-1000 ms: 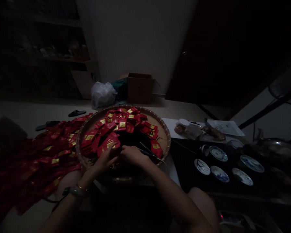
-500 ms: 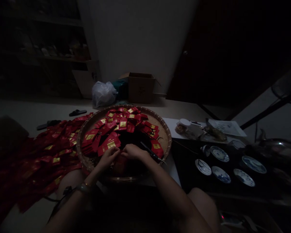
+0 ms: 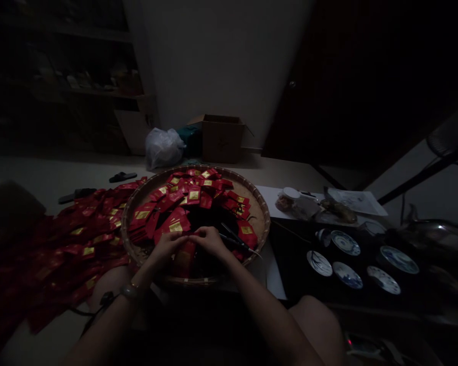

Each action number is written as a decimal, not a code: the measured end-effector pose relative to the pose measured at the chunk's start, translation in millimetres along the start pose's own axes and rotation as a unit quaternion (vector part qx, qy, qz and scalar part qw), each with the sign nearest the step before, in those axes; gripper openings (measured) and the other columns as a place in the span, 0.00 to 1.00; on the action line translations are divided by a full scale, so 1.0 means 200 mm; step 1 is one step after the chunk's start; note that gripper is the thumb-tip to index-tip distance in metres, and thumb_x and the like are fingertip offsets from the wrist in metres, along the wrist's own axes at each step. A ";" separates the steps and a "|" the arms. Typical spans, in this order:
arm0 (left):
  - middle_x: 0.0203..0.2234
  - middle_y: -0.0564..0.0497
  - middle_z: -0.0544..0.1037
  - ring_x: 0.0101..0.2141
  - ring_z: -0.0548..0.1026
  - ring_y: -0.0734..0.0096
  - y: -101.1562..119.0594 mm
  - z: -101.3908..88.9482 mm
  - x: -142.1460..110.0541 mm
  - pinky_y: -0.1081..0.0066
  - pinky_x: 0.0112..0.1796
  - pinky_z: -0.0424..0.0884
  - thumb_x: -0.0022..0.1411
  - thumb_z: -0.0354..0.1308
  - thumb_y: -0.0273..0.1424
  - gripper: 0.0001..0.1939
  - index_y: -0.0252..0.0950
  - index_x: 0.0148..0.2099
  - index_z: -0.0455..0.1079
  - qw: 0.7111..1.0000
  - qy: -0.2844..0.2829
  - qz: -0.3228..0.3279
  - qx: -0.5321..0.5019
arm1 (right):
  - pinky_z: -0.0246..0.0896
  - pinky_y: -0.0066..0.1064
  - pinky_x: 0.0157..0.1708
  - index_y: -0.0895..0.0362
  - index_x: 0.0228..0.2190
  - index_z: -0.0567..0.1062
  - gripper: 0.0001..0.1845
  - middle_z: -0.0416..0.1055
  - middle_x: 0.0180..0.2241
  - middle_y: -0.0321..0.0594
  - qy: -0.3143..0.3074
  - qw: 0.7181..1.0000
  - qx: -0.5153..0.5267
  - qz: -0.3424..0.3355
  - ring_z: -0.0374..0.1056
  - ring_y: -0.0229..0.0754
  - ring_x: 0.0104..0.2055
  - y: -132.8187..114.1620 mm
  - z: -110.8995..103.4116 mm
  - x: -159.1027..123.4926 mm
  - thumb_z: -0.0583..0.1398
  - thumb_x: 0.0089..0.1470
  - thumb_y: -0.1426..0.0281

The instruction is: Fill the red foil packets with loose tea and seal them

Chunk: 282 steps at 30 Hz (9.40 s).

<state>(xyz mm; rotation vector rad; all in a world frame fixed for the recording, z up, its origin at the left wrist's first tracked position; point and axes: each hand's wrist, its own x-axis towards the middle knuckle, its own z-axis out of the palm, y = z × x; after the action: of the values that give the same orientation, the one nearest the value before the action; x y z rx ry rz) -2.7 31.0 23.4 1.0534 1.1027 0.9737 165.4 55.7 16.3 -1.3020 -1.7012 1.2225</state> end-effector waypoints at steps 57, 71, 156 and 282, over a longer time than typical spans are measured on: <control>0.51 0.46 0.69 0.47 0.71 0.64 0.03 -0.01 -0.19 0.67 0.44 0.69 0.54 0.57 0.25 0.18 0.42 0.48 0.66 0.776 -0.107 0.340 0.521 | 0.48 0.23 0.21 0.61 0.34 0.80 0.13 0.76 0.29 0.42 -0.272 0.875 -0.401 -0.012 0.70 0.41 0.29 -0.28 -0.07 -0.04 0.60 0.45 0.71; 0.57 0.47 0.67 0.50 0.72 0.65 -0.05 -0.13 -0.16 0.68 0.47 0.70 0.58 0.54 0.25 0.12 0.40 0.45 0.67 0.833 -0.098 0.251 0.483 | 0.49 0.22 0.26 0.57 0.30 0.81 0.07 0.75 0.27 0.36 -0.179 0.929 -0.305 -0.108 0.66 0.33 0.28 -0.37 -0.14 -0.05 0.61 0.49 0.71; 0.28 0.46 0.80 0.23 0.76 0.68 -0.02 0.04 -0.04 0.69 0.28 0.73 0.31 0.74 0.36 0.26 0.30 0.34 0.73 0.991 0.007 -0.075 -0.114 | 0.58 0.39 0.45 0.61 0.54 0.65 0.29 0.68 0.48 0.55 0.038 0.845 -0.518 0.128 0.64 0.54 0.50 0.11 -0.30 -0.13 0.61 0.52 0.65; 0.46 0.40 0.69 0.46 0.69 0.54 0.05 -0.17 0.07 0.62 0.43 0.66 0.53 0.61 0.30 0.24 0.36 0.53 0.65 0.707 0.150 -0.003 0.691 | 0.68 0.29 0.28 0.58 0.36 0.76 0.14 0.74 0.31 0.40 0.121 0.987 0.061 0.087 0.69 0.39 0.30 0.15 0.25 0.22 0.64 0.42 0.72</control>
<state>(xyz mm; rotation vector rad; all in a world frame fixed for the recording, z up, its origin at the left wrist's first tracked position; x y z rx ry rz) -35.2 52.0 25.8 2.0897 2.2078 0.1056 118.0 85.1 -31.4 -1.4814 -1.3448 1.1910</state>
